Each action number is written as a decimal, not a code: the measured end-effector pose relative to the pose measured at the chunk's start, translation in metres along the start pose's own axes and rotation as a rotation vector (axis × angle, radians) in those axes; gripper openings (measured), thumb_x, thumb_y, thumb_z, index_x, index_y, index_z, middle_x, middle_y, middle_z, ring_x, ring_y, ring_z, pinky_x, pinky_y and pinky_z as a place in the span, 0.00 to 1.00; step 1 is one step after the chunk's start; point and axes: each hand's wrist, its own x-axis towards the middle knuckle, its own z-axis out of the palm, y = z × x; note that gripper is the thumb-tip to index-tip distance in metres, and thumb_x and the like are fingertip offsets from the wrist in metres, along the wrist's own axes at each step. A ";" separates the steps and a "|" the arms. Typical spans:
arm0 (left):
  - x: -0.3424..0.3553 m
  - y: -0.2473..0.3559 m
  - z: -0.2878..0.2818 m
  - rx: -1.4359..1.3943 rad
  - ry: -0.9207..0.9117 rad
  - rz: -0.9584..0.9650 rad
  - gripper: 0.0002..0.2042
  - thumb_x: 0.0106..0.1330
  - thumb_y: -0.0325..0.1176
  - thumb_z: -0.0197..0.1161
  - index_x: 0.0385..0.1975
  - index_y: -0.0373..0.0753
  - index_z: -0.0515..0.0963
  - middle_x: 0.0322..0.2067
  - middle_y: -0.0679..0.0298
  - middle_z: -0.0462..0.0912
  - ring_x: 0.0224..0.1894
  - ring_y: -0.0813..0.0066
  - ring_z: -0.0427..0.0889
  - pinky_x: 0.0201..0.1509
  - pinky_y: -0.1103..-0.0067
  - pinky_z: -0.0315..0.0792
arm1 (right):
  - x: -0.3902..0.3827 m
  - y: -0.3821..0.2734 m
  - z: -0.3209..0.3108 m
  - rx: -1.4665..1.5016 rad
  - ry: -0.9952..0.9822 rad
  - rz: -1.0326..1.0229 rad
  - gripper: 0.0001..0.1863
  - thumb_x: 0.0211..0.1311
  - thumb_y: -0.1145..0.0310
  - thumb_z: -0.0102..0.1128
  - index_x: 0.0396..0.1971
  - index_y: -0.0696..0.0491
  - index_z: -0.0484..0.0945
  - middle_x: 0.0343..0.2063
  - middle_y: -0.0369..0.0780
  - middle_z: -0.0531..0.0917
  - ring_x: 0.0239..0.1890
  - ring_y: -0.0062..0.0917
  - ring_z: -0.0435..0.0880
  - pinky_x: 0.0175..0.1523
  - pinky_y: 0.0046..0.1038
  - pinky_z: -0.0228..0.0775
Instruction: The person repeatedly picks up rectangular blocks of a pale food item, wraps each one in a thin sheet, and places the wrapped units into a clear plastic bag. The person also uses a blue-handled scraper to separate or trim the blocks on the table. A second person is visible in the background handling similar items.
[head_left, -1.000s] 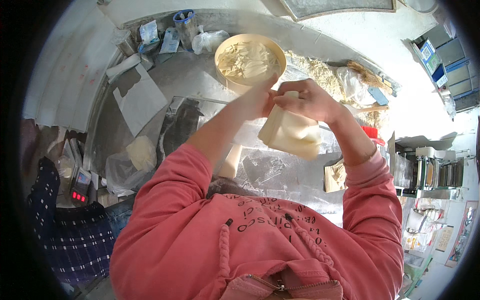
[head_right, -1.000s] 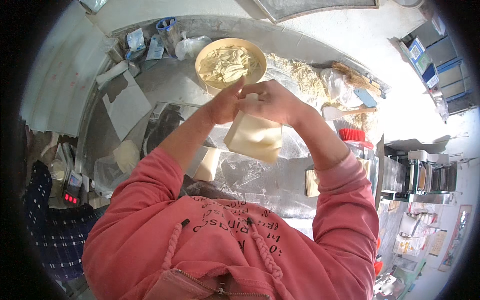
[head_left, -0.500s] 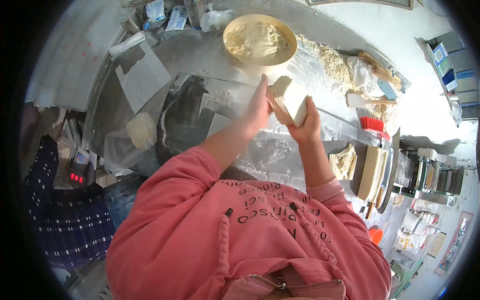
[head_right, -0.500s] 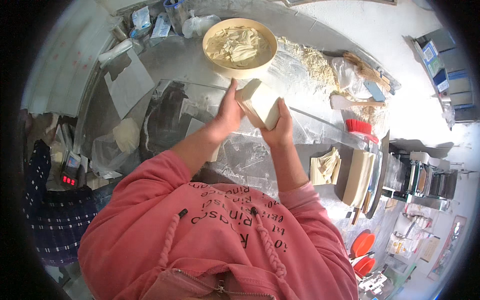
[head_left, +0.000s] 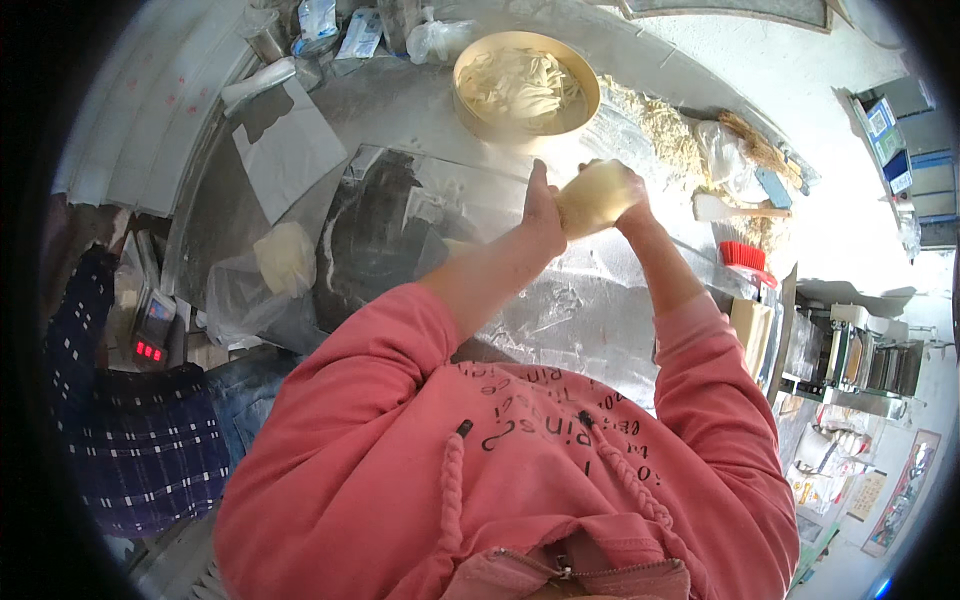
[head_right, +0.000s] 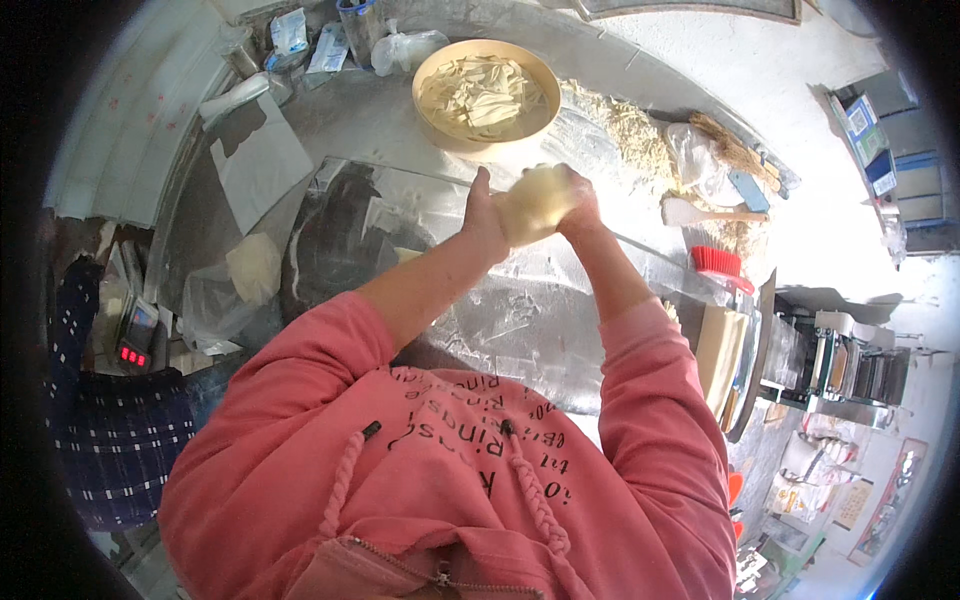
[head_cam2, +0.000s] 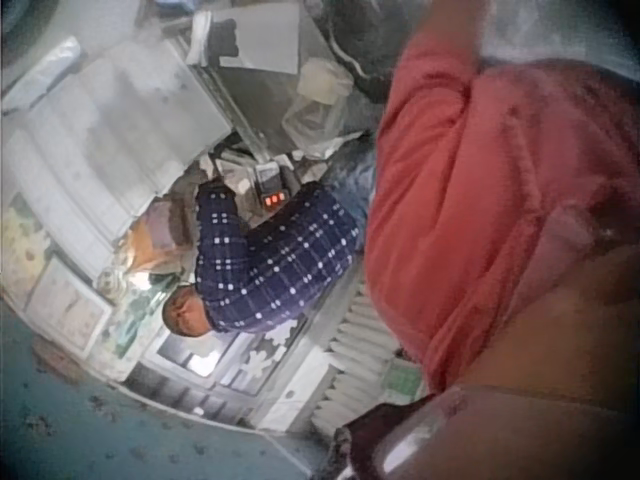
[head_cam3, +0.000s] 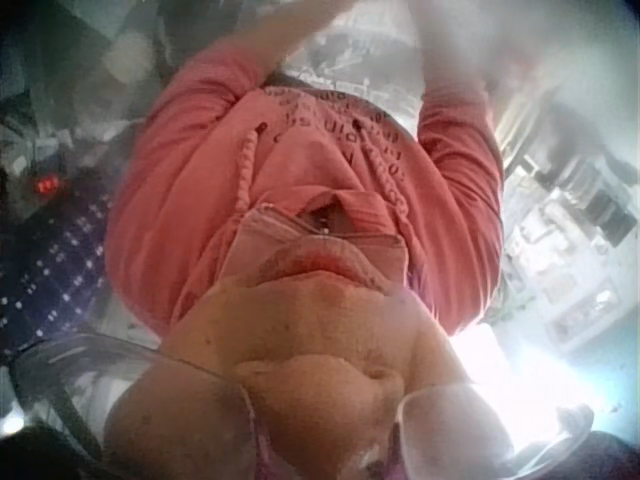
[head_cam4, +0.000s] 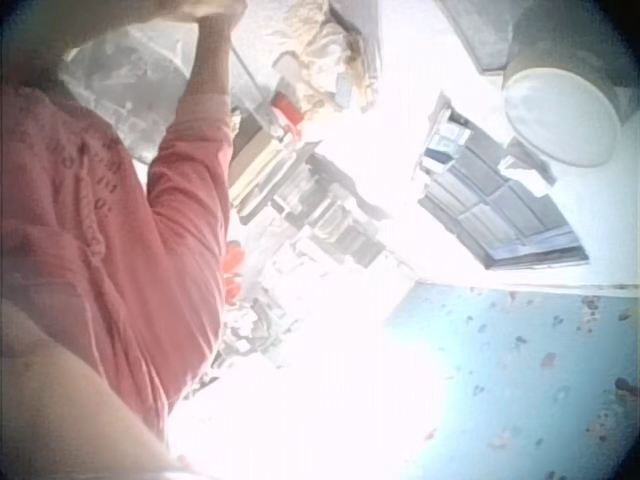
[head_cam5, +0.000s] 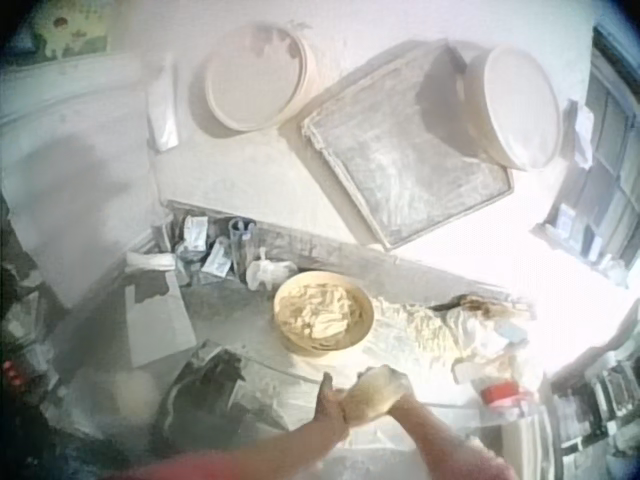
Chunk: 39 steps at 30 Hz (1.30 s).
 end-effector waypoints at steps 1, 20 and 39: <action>0.000 0.001 0.000 0.017 0.028 0.023 0.32 0.63 0.60 0.38 0.52 0.36 0.62 0.46 0.57 0.71 0.47 0.58 0.72 0.49 0.55 0.65 | 0.003 0.000 -0.003 -0.456 0.006 -0.185 0.21 0.57 0.51 0.54 0.30 0.57 0.77 0.29 0.42 0.81 0.33 0.29 0.81 0.39 0.32 0.72; -0.089 0.046 0.017 0.475 -0.560 -0.057 0.36 0.62 0.66 0.31 0.43 0.34 0.70 0.42 0.57 0.75 0.47 0.67 0.73 0.50 0.71 0.67 | -0.071 -0.115 -0.016 -0.360 -0.388 -0.545 0.15 0.54 0.61 0.55 0.33 0.58 0.74 0.22 0.44 0.78 0.25 0.26 0.78 0.32 0.28 0.69; -0.403 0.234 -0.152 0.268 0.034 0.998 0.29 0.52 0.31 0.65 0.54 0.37 0.62 0.45 0.60 0.74 0.46 0.68 0.76 0.48 0.72 0.72 | -0.140 -0.282 0.341 0.565 -0.791 -0.768 0.33 0.62 0.46 0.40 0.59 0.55 0.57 0.53 0.48 0.65 0.55 0.34 0.66 0.57 0.34 0.55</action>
